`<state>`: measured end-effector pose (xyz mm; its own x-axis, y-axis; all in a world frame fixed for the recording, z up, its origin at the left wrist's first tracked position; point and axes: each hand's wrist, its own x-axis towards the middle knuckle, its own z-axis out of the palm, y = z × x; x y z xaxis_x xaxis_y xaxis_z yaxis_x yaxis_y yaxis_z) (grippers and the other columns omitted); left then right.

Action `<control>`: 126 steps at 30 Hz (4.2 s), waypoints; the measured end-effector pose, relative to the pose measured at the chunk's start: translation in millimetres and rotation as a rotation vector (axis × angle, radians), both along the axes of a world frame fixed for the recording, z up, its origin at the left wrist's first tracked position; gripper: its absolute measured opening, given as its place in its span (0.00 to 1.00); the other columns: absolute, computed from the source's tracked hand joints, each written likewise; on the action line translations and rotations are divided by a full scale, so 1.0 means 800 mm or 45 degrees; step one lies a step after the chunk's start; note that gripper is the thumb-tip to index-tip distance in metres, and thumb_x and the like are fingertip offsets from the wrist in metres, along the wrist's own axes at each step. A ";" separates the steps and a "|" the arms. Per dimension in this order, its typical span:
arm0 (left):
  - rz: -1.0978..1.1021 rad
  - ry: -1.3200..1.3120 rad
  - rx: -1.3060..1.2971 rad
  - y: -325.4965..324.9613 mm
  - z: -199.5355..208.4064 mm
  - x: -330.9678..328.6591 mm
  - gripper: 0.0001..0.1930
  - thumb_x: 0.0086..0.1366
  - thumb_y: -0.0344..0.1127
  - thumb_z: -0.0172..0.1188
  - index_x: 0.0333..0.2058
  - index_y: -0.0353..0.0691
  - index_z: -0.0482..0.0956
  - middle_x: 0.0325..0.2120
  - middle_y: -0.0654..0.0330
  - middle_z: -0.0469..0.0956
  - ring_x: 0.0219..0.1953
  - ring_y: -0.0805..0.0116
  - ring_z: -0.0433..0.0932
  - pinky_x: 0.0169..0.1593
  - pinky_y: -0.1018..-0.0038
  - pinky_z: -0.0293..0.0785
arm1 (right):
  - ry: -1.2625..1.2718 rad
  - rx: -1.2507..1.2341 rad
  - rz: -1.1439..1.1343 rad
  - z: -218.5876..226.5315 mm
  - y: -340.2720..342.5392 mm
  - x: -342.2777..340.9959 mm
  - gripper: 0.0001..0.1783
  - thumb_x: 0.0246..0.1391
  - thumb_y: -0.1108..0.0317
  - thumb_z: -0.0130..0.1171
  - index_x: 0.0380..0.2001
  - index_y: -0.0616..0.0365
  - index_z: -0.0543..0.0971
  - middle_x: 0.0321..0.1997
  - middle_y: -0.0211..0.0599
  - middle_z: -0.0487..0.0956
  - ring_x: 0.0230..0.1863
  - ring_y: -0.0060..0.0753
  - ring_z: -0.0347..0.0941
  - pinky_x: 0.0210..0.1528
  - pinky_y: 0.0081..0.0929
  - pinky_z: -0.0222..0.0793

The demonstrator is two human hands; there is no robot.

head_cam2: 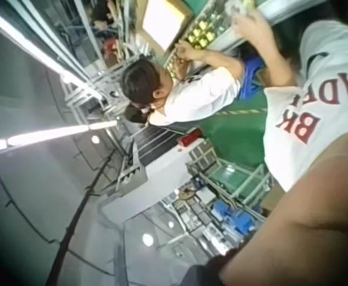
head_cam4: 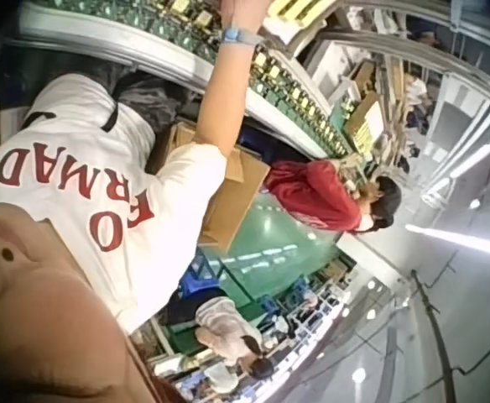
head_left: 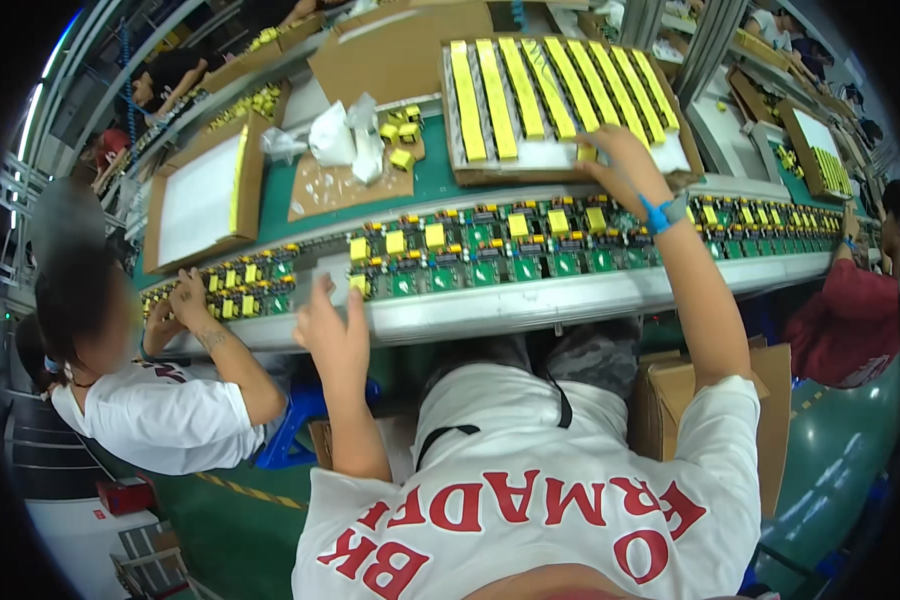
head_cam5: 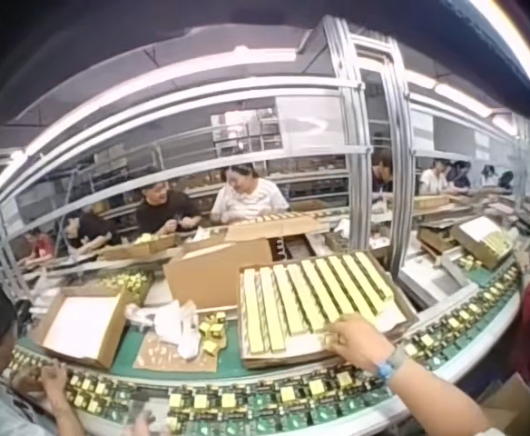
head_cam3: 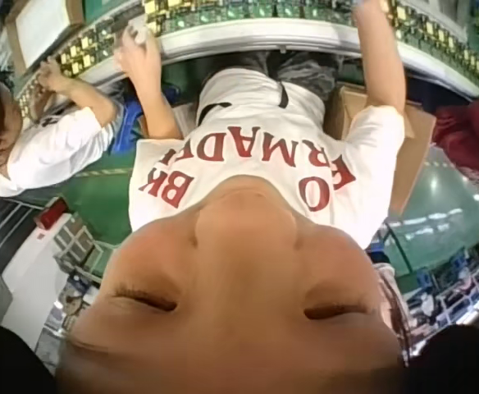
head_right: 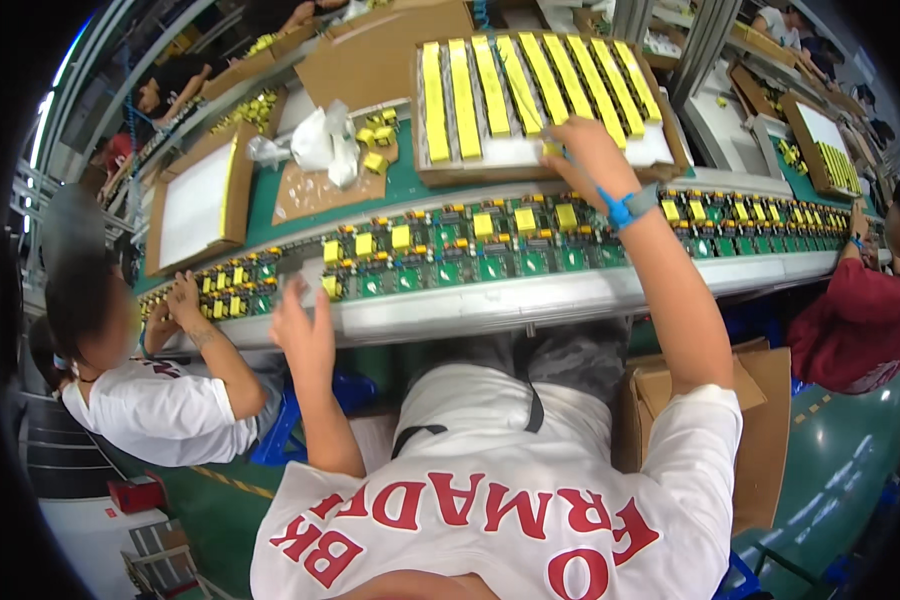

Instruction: Assemble electronic components onto printed circuit boards on an assembly line.

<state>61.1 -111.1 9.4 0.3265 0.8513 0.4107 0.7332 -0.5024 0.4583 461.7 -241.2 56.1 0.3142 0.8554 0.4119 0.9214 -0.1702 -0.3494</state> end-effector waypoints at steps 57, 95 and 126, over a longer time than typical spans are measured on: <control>-0.428 -0.321 0.113 0.074 -0.051 -0.045 0.09 0.55 0.38 0.60 0.33 0.42 0.83 0.27 0.61 0.77 0.25 0.62 0.73 0.30 0.67 0.68 | 0.585 -0.178 0.400 -0.026 0.104 -0.282 0.20 0.41 0.75 0.73 0.42 0.59 0.81 0.40 0.43 0.80 0.41 0.44 0.77 0.43 0.32 0.74; -0.566 -0.109 0.036 0.075 -0.046 -0.043 0.23 0.40 0.28 0.56 0.39 0.48 0.88 0.24 0.63 0.75 0.24 0.63 0.71 0.28 0.70 0.68 | 0.562 -0.409 0.246 -0.026 0.117 -0.295 0.20 0.39 0.77 0.74 0.38 0.65 0.79 0.37 0.38 0.73 0.33 0.26 0.71 0.32 0.20 0.68; -0.560 -0.192 0.051 0.073 -0.034 -0.034 0.16 0.46 0.22 0.59 0.36 0.40 0.85 0.27 0.58 0.78 0.28 0.58 0.75 0.32 0.67 0.71 | 0.215 -0.283 0.391 -0.025 0.125 -0.332 0.12 0.45 0.76 0.67 0.35 0.62 0.78 0.33 0.42 0.71 0.33 0.47 0.73 0.34 0.38 0.70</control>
<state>33.8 -53.1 -18.1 0.5872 0.6279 0.5107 0.3733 -0.7700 0.5175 195.8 -141.0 35.9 0.0776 0.9821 0.1713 0.8739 0.0157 -0.4858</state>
